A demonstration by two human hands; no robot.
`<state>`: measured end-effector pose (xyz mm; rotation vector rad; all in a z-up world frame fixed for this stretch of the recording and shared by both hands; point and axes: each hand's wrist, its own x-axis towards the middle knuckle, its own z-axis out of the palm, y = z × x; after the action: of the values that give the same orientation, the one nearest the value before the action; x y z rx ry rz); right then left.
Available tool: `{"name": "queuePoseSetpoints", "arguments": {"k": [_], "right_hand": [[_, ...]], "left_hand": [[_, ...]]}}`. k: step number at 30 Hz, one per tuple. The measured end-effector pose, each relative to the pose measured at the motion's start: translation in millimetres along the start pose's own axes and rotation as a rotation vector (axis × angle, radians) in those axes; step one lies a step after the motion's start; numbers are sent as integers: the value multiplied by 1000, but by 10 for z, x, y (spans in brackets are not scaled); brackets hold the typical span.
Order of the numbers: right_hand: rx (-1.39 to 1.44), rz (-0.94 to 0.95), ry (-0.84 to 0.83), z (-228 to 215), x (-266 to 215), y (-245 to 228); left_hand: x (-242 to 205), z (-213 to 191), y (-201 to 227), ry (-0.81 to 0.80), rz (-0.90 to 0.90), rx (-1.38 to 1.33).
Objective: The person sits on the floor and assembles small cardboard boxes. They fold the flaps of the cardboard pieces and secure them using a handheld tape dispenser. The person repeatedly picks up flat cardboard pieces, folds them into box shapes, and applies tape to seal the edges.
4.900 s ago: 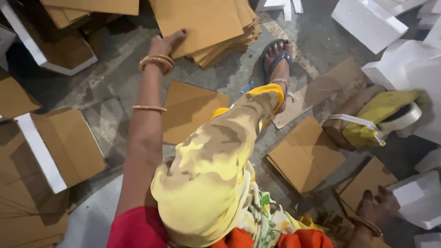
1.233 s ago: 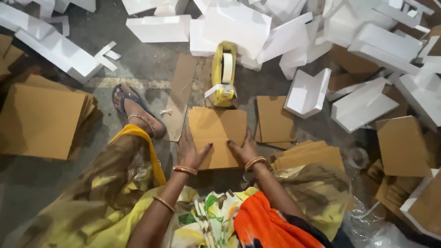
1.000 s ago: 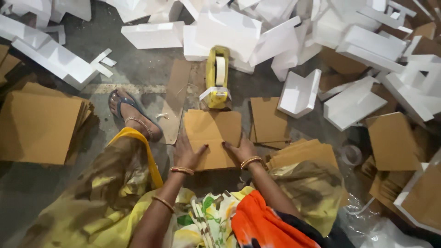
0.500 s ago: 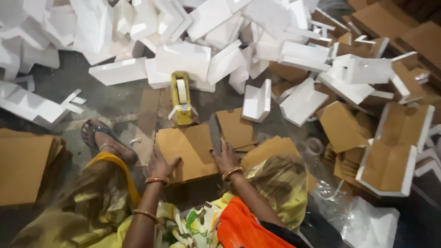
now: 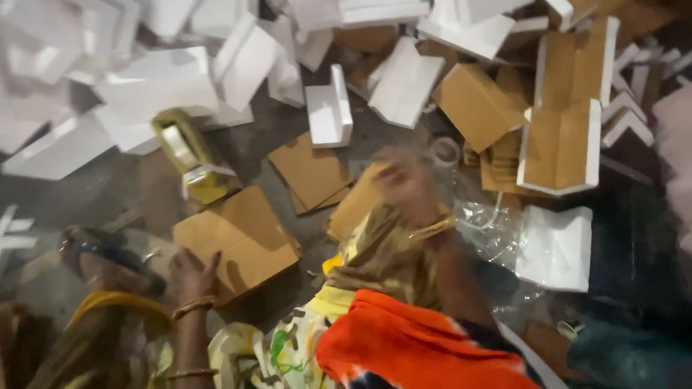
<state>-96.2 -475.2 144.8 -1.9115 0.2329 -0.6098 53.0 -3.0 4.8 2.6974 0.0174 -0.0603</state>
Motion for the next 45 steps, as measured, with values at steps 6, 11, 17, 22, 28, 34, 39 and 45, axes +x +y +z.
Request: {"name": "queuePoseSetpoints", "arguments": {"k": [6, 11, 17, 22, 28, 34, 39, 45], "right_hand": [[-1194, 233, 597, -2499, 243, 1115], [-918, 686, 713, -3356, -247, 1844], [-539, 950, 681, -2673, -898, 1714], [-434, 629, 574, -1894, -1441, 1644], [-48, 383, 649, -1966, -1320, 1401], [472, 196, 655, -2095, -616, 1147], [474, 584, 480, -1706, 207, 1507], [319, 1101, 459, -1268, 440, 2050]], "left_hand": [[30, -167, 228, -6, -35, 54], [137, -118, 396, 13, -37, 46], [309, 186, 114, -53, -41, 107], [385, 395, -121, 64, 89, 150], [282, 314, -29, 11, -34, 1], [99, 110, 77, 65, 22, -84], [71, 34, 172, 57, 19, -86], [48, -21, 239, 91, 24, -103]]}}
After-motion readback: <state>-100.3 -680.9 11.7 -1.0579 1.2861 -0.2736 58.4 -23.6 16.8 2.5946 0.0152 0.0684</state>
